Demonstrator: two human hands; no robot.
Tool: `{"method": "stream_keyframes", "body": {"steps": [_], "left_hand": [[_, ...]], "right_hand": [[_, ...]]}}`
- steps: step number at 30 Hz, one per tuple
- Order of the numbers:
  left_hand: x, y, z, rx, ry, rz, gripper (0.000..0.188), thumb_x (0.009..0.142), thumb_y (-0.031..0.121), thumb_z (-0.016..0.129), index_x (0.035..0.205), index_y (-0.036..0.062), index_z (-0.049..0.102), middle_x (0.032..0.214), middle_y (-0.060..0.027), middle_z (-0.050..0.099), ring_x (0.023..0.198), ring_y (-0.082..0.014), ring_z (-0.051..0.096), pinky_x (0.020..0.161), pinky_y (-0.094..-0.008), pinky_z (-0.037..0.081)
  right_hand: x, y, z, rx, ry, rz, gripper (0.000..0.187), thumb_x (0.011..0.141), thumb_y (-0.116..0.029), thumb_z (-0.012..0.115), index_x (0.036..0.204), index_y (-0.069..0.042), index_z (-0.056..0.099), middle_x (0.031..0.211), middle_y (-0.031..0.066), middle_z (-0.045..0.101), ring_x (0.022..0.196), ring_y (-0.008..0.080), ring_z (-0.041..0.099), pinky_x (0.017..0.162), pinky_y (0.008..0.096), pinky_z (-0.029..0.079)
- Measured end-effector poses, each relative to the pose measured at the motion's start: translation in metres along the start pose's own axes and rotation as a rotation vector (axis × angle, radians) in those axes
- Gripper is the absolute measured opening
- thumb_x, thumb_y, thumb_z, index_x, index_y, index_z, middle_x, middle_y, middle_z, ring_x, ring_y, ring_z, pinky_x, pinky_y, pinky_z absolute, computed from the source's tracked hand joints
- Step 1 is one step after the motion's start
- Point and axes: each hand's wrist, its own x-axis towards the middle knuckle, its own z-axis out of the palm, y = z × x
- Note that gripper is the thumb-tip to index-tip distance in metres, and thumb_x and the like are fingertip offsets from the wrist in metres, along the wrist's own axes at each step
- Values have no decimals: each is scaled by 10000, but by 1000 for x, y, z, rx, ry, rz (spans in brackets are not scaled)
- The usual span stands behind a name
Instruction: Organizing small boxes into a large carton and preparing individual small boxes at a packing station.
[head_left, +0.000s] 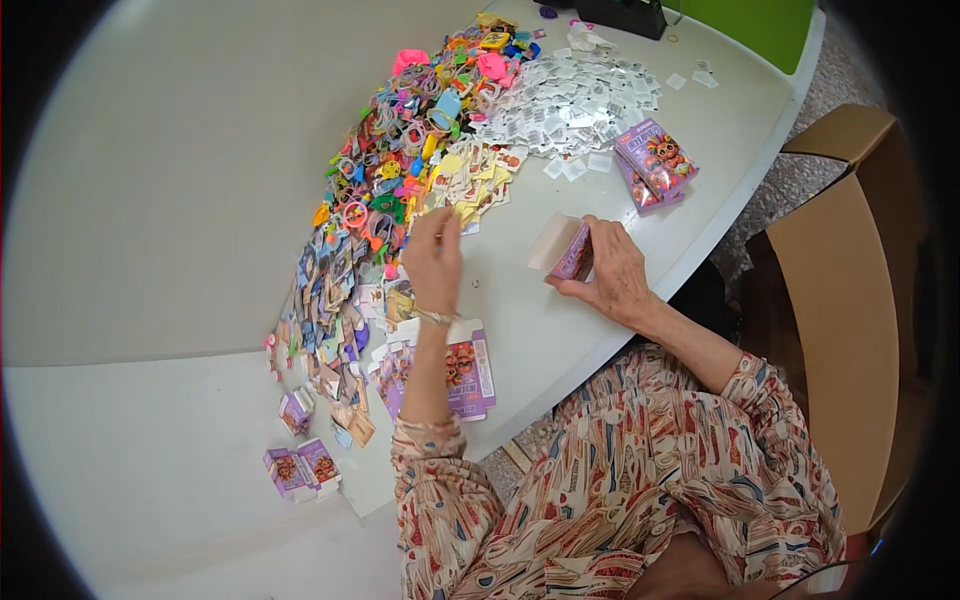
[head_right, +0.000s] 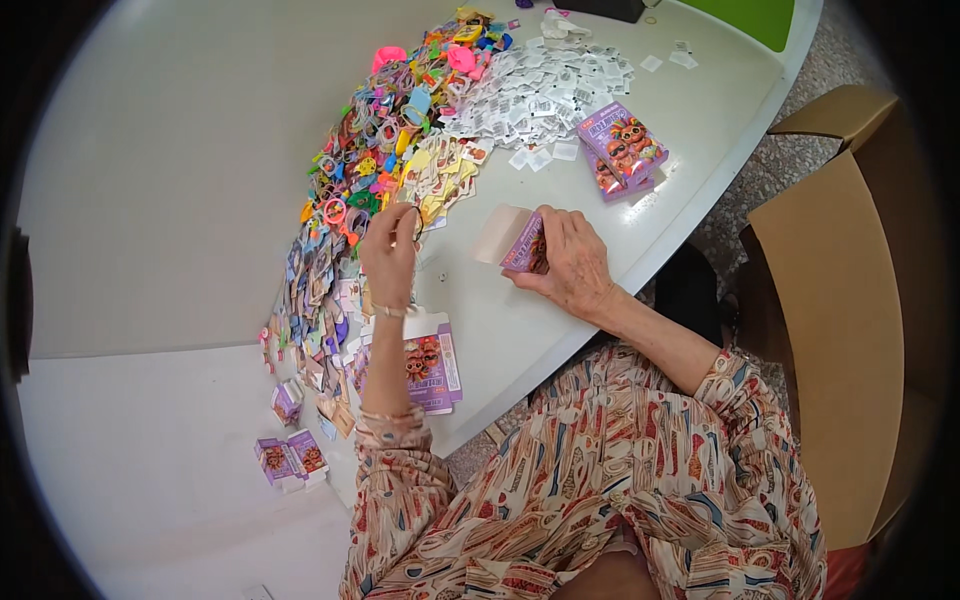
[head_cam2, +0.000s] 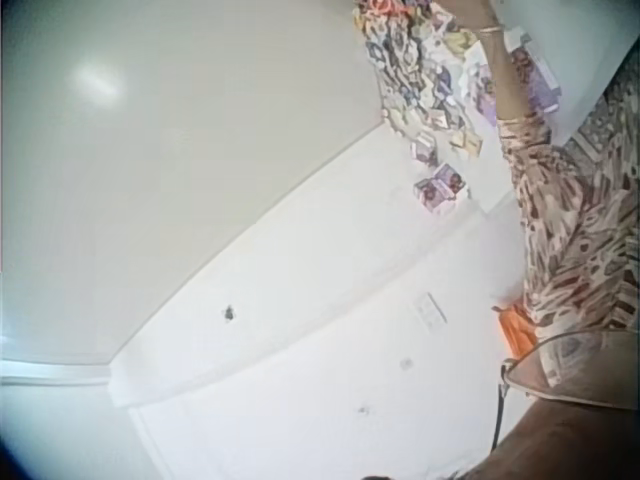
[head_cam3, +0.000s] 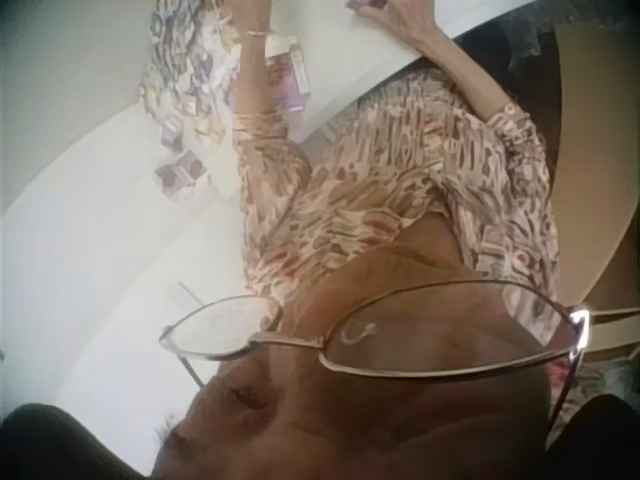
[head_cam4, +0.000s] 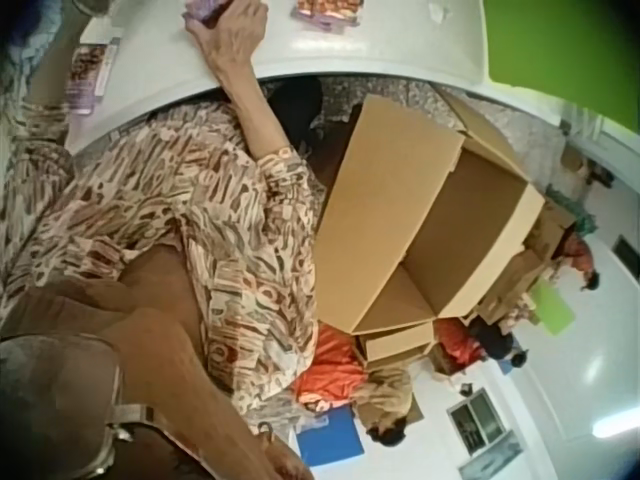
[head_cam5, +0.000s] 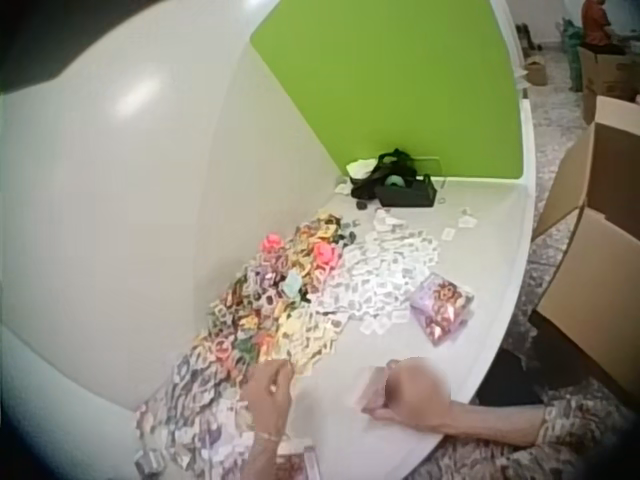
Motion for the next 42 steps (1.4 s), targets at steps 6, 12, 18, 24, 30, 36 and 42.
{"method": "stream_keyframes", "body": {"steps": [6,12,18,24,30,36,42], "left_hand": [[14,-108,-10,612,98,335,222,761,144,715,934,12,671,850,-141,650,806,-306,619,767,-389,487],[24,-112,-20,341,25,169,135,764,109,696,868,23,697,819,-136,675,734,-279,645,671,-354,499],[27,-58,-31,-167,-80,-84,141,895,92,604,988,6,667,840,-70,684,698,-140,658,618,-256,529],[-3,70,-38,-608,-278,-149,193,945,59,543,1107,-17,614,896,-80,677,752,-136,667,657,-241,560],[-23,74,-6,-398,-281,59,197,905,-19,549,1084,4,629,918,-84,680,772,-133,676,643,-245,542],[-32,77,9,95,-98,453,247,804,-63,622,1036,19,644,959,-119,647,795,-195,656,635,-295,524],[-41,77,4,137,-61,474,183,779,-36,661,951,25,650,1004,-108,625,786,-240,629,672,-324,518]], "right_hand": [[3,-12,4,11,4,-40,845,608,-399,833,1197,52,430,979,160,531,889,314,529,770,392,464],[2,-10,2,1,-16,-35,858,606,-402,832,1206,55,423,980,164,531,884,314,527,766,391,463],[1,-3,2,-17,17,-30,859,608,-402,831,1208,55,421,980,168,536,884,316,527,769,398,463],[6,-11,0,-22,-17,-5,856,597,-394,836,1201,51,424,979,174,543,885,316,529,784,400,463],[9,-20,-3,-40,-56,9,862,584,-384,844,1200,48,422,964,168,552,878,315,531,790,392,462],[8,-15,-5,-55,-47,7,883,563,-344,859,1214,50,410,970,171,557,866,320,537,786,394,463],[6,-13,3,24,-16,-38,854,578,-343,851,1208,46,426,962,169,554,870,326,535,757,395,470]]}}
